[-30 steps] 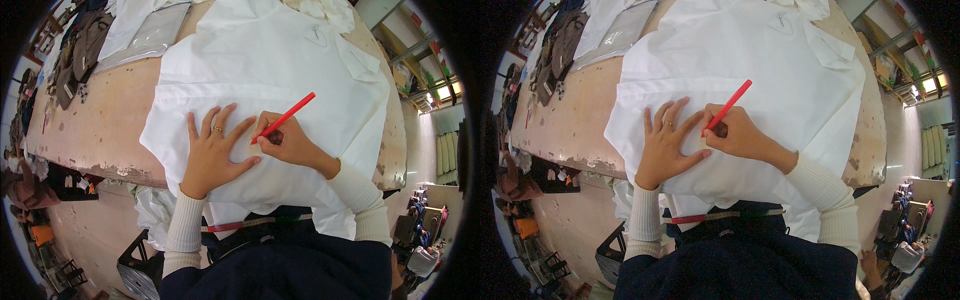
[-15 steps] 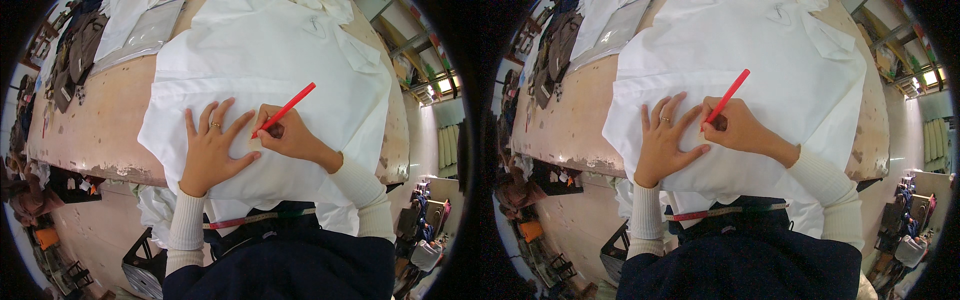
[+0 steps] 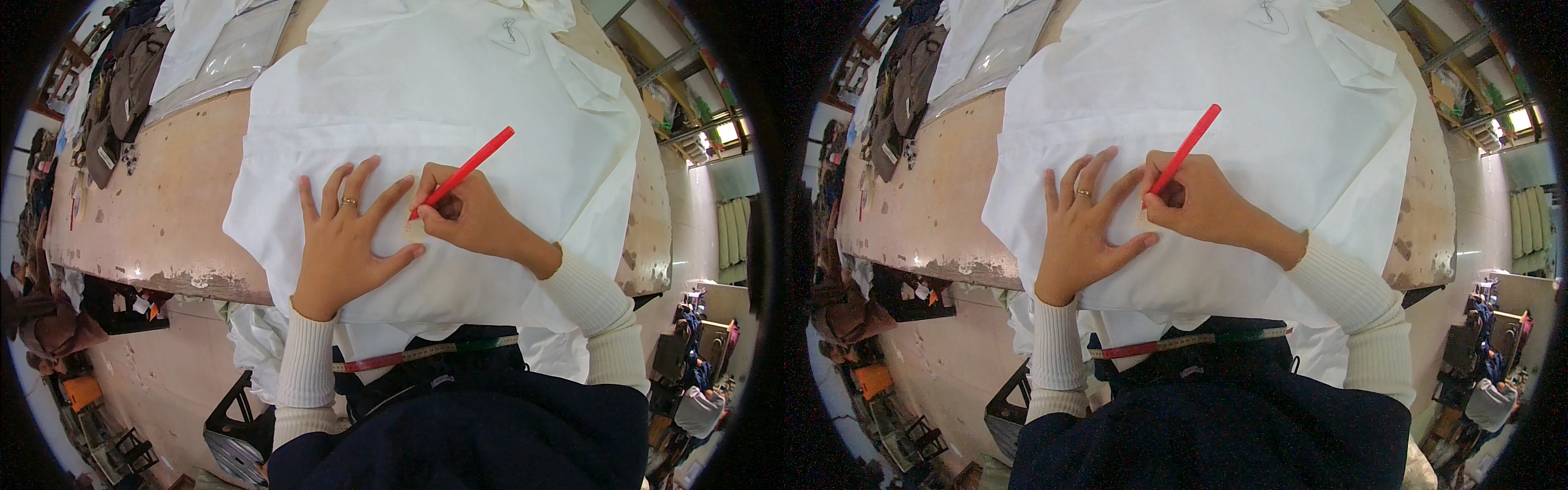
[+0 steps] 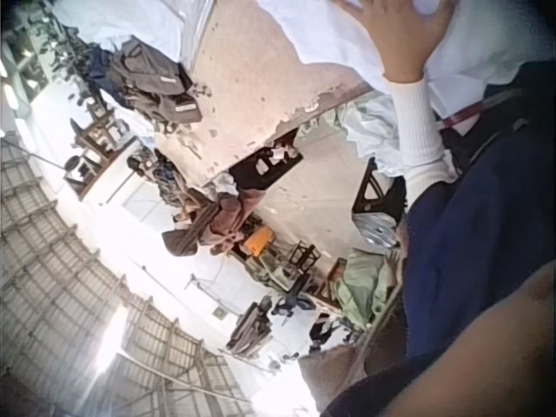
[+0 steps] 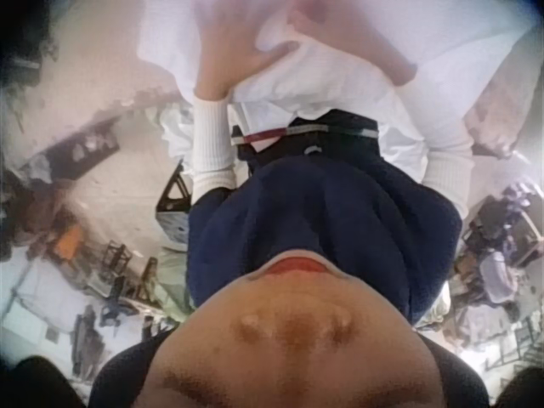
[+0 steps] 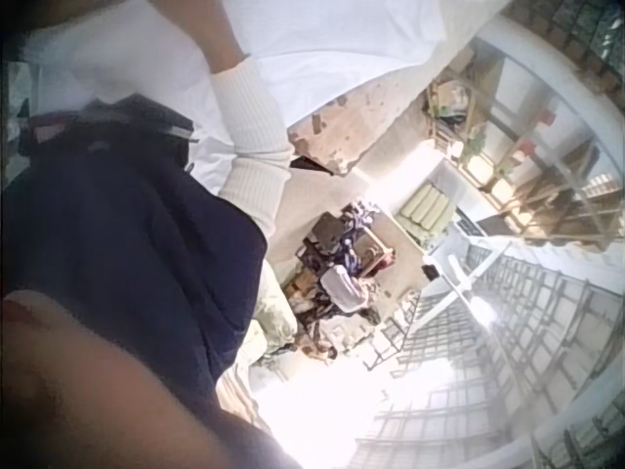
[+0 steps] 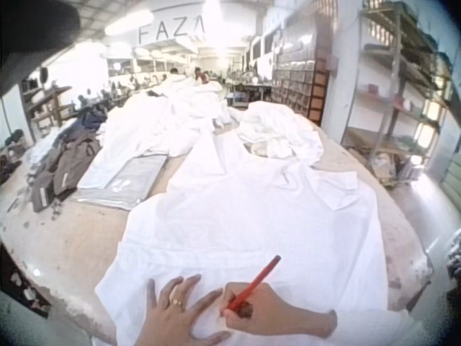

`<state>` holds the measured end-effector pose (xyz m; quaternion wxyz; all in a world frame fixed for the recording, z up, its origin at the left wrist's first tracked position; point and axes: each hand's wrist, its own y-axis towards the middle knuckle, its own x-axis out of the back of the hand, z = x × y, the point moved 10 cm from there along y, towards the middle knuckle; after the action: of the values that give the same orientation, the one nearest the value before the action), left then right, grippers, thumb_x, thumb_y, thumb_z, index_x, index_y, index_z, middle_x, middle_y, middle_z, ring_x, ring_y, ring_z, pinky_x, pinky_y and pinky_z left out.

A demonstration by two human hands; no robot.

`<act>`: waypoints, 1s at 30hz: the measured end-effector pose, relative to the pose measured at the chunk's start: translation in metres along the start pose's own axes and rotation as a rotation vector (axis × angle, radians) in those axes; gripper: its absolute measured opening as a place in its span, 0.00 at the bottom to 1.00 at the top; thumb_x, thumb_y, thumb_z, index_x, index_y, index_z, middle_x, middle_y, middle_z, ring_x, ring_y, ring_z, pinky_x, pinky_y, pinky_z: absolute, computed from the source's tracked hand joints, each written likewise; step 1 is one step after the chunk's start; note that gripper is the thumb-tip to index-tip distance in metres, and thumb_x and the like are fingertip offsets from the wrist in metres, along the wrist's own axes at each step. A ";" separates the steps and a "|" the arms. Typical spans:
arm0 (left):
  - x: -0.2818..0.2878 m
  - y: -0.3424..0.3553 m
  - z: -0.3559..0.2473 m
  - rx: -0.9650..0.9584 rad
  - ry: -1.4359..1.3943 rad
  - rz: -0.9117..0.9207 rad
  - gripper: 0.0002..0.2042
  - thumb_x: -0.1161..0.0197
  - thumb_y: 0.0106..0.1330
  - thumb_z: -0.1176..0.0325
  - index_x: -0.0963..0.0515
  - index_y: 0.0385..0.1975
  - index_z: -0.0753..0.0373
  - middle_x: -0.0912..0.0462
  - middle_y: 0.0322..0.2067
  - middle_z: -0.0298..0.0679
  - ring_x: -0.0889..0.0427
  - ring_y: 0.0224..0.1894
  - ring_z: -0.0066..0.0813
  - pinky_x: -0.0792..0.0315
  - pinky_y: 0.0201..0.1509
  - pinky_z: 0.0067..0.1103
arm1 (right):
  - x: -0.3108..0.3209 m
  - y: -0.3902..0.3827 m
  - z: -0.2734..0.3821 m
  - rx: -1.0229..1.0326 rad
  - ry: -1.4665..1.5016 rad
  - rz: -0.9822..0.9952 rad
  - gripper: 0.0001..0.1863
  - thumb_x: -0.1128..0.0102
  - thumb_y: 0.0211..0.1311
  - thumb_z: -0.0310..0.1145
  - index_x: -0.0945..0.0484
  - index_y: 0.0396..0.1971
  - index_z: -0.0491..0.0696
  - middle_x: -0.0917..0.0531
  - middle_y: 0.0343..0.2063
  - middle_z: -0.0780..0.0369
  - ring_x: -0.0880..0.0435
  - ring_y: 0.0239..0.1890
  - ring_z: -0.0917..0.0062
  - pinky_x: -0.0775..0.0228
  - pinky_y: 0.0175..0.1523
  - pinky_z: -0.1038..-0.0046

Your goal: The person lays a white fabric on a worktable, smooths it, measures it with a tape measure, and marks it with a red pen. They also apply a piece of tape to the fabric and write on it.

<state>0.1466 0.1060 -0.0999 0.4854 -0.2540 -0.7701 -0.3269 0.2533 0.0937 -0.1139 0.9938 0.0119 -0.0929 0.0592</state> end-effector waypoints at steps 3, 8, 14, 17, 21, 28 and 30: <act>-0.002 0.000 0.000 -0.001 0.007 0.006 0.33 0.39 0.49 0.38 0.29 0.57 0.42 0.38 0.61 0.40 0.45 0.65 0.45 0.67 0.66 0.53 | 0.001 0.001 0.000 0.002 -0.033 -0.007 0.04 0.45 0.52 0.22 0.31 0.26 0.42 0.23 0.22 0.64 0.23 0.27 0.87 0.30 0.31 0.83; -0.001 0.001 -0.002 -0.006 0.020 0.021 0.34 0.38 0.48 0.39 0.29 0.56 0.45 0.40 0.62 0.41 0.46 0.65 0.47 0.65 0.66 0.53 | 0.015 0.000 0.001 0.045 0.097 -0.074 0.04 0.45 0.52 0.23 0.30 0.26 0.42 0.23 0.22 0.65 0.24 0.27 0.88 0.30 0.32 0.84; 0.000 0.001 -0.001 -0.001 0.000 0.012 0.32 0.40 0.50 0.39 0.29 0.57 0.41 0.37 0.61 0.40 0.44 0.65 0.44 0.67 0.66 0.53 | 0.005 0.004 -0.004 -0.002 0.036 0.020 0.04 0.44 0.51 0.23 0.30 0.25 0.43 0.24 0.20 0.66 0.28 0.24 0.89 0.36 0.28 0.84; 0.000 0.001 -0.002 -0.004 -0.002 0.007 0.31 0.40 0.50 0.39 0.29 0.56 0.42 0.37 0.61 0.40 0.44 0.65 0.44 0.67 0.66 0.54 | 0.004 0.004 -0.007 0.038 0.059 0.018 0.05 0.43 0.51 0.23 0.30 0.25 0.43 0.25 0.19 0.67 0.30 0.22 0.89 0.38 0.27 0.83; 0.001 0.001 -0.001 -0.005 0.005 -0.001 0.31 0.39 0.50 0.40 0.29 0.56 0.42 0.37 0.61 0.40 0.44 0.64 0.45 0.67 0.65 0.54 | 0.002 0.005 -0.003 0.072 -0.035 0.017 0.06 0.42 0.50 0.24 0.31 0.24 0.44 0.27 0.18 0.67 0.31 0.21 0.89 0.38 0.27 0.83; 0.001 0.002 -0.005 -0.028 0.041 0.013 0.34 0.38 0.48 0.39 0.29 0.56 0.47 0.39 0.62 0.41 0.45 0.64 0.47 0.65 0.65 0.53 | 0.004 0.003 -0.004 0.078 0.015 0.003 0.06 0.42 0.51 0.25 0.31 0.24 0.44 0.28 0.17 0.67 0.31 0.21 0.88 0.38 0.26 0.82; 0.000 0.002 -0.004 -0.029 0.045 0.015 0.34 0.39 0.48 0.39 0.29 0.56 0.47 0.39 0.62 0.41 0.45 0.64 0.47 0.65 0.65 0.53 | 0.005 0.004 -0.004 0.082 0.005 -0.005 0.06 0.42 0.51 0.25 0.31 0.24 0.44 0.28 0.17 0.67 0.31 0.21 0.88 0.37 0.26 0.82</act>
<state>0.1509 0.1040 -0.0983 0.5011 -0.2593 -0.7523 -0.3402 0.2585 0.0980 -0.1169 0.9929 0.0526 -0.0879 0.0607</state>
